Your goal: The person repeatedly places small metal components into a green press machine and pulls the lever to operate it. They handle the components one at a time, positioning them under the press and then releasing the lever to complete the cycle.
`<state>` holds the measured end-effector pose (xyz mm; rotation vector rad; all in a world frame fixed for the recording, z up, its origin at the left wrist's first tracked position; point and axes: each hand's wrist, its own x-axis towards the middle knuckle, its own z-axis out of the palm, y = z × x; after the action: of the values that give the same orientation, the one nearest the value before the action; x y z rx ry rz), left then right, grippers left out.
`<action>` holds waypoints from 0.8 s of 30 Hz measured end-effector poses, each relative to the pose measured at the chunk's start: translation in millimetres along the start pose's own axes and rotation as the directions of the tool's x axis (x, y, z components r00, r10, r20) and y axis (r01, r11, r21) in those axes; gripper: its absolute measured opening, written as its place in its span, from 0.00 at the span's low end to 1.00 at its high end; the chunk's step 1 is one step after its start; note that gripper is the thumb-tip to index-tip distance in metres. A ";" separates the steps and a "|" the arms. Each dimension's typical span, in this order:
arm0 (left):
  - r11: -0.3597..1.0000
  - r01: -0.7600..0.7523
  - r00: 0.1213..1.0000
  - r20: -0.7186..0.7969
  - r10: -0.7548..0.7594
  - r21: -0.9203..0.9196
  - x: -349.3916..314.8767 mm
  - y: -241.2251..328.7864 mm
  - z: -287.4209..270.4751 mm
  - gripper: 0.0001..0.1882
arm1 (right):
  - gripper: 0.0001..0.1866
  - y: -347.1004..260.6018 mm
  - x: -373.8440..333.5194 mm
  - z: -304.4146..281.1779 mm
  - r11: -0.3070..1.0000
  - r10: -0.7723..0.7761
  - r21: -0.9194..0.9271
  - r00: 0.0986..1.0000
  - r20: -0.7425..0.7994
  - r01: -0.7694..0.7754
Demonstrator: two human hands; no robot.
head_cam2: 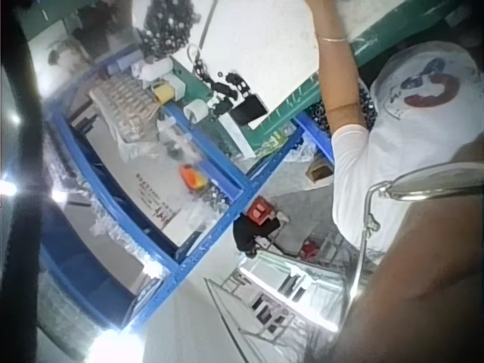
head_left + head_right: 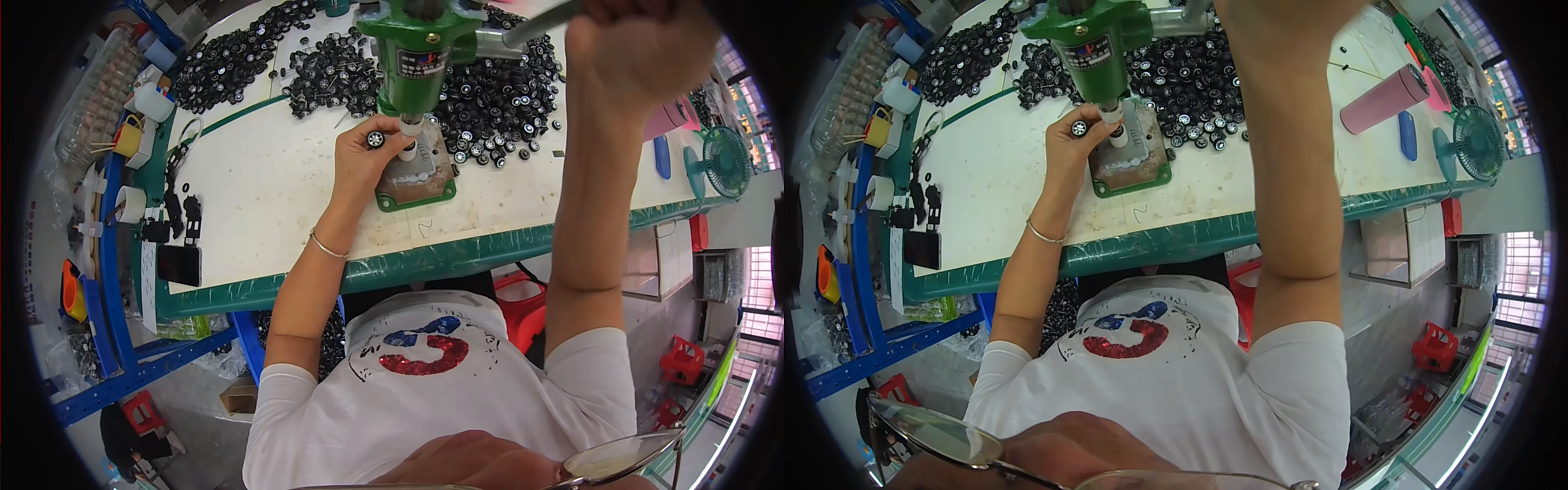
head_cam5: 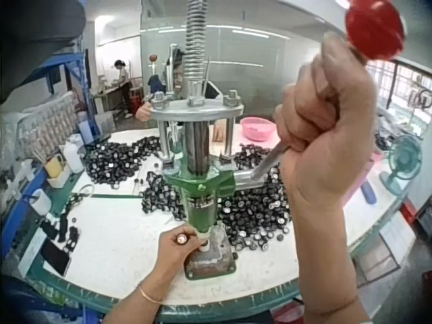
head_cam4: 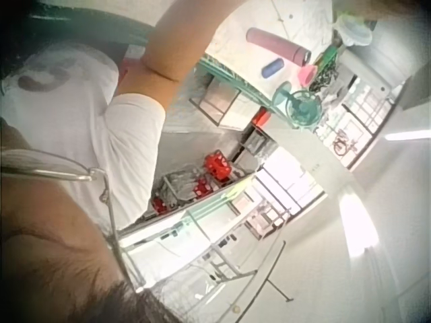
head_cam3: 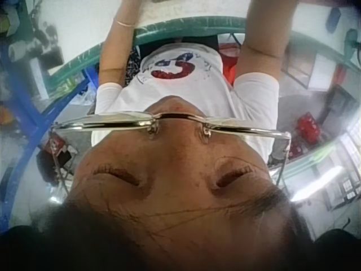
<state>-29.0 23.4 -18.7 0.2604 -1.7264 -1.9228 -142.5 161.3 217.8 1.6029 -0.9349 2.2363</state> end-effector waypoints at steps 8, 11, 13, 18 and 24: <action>1.000 0.009 0.999 0.034 -0.009 -0.014 0.3 9.9 6.6 0.10 | 0.20 -0.2 -12.1 6.6 0.983 -0.153 -0.108 0.988 -0.030 0.149; 0.995 0.089 0.994 0.058 -0.091 0.033 1.4 8.5 5.9 0.11 | 0.18 -4.5 -0.4 16.3 0.628 0.420 0.759 0.895 -0.147 -0.170; 0.993 0.115 0.991 0.062 -0.117 0.023 -2.2 11.3 4.0 0.10 | 0.16 23.2 17.4 1.5 0.971 0.234 0.072 0.967 -0.102 -0.228; 0.994 0.042 0.998 0.041 -0.037 -0.103 7.6 -0.3 2.7 0.09 | 0.10 94.3 60.4 -29.5 0.873 0.476 -0.055 0.871 -0.123 -0.485; 0.946 0.227 0.962 -0.100 -0.256 -0.232 20.0 -2.1 -60.7 0.13 | 0.11 85.8 29.2 -20.8 0.787 0.617 0.101 0.773 -0.149 -0.608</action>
<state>-17.0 -39.0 -26.4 0.5235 -1.4385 -2.1988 -214.7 103.3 209.5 1.1877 -1.5390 2.7752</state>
